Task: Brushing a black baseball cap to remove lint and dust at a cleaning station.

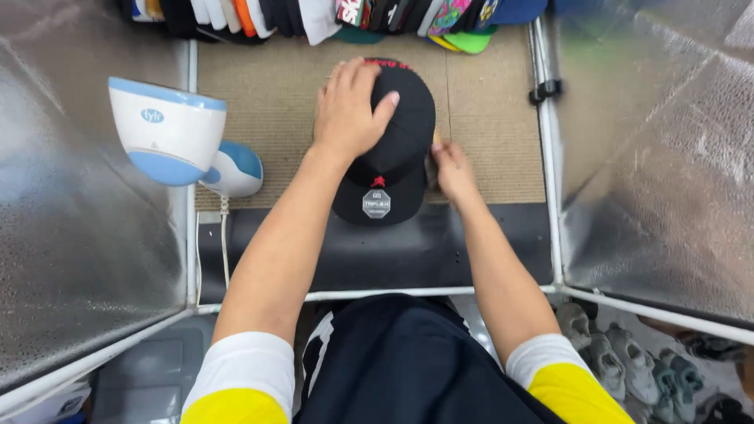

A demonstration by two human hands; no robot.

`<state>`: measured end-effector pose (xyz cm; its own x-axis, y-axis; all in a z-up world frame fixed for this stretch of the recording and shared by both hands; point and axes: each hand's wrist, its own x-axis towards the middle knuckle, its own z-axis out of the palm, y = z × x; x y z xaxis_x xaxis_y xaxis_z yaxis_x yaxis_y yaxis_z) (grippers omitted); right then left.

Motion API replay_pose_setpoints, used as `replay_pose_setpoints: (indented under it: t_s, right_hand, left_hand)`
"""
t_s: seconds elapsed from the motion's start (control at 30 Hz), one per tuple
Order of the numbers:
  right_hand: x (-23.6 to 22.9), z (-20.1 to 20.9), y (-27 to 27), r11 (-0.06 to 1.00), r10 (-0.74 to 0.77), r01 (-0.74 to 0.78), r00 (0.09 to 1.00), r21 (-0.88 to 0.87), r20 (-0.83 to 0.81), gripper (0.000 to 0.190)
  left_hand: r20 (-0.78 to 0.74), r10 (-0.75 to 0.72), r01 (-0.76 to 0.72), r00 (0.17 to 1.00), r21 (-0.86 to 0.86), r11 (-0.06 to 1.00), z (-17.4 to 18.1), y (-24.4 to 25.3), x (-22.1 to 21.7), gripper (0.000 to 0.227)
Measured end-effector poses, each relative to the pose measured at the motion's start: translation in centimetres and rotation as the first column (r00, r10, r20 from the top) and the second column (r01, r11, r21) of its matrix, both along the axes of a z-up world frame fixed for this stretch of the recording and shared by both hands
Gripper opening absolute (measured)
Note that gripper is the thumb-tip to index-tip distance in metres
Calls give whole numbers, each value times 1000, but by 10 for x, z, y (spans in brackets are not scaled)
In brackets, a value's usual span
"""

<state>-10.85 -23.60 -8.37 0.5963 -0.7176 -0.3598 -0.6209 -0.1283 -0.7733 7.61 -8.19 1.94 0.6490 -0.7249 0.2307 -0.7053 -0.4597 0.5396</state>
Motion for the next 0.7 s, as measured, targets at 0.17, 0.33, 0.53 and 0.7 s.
replay_pose_setpoints:
  t_s: [0.17, 0.33, 0.53, 0.7]
  right_hand:
    - [9, 104, 24, 882, 233, -60, 917, -467, 323, 58]
    - [55, 128, -11, 661, 426, -338, 904, -670, -35, 58]
    - [100, 162, -2, 519, 552, -552, 799, -652, -237, 55]
    - [126, 101, -74, 918, 334, -346, 938, -193, -93, 51]
  left_hand:
    - [91, 252, -241, 964, -114, 964, -27, -5, -15, 62]
    - [22, 361, -344, 932, -260, 903, -41, 3, -30, 54]
    - [167, 243, -154, 956, -423, 893, -48, 27, -44, 81]
    - [170, 231, -130, 958, -462, 877, -58, 32, -54, 79]
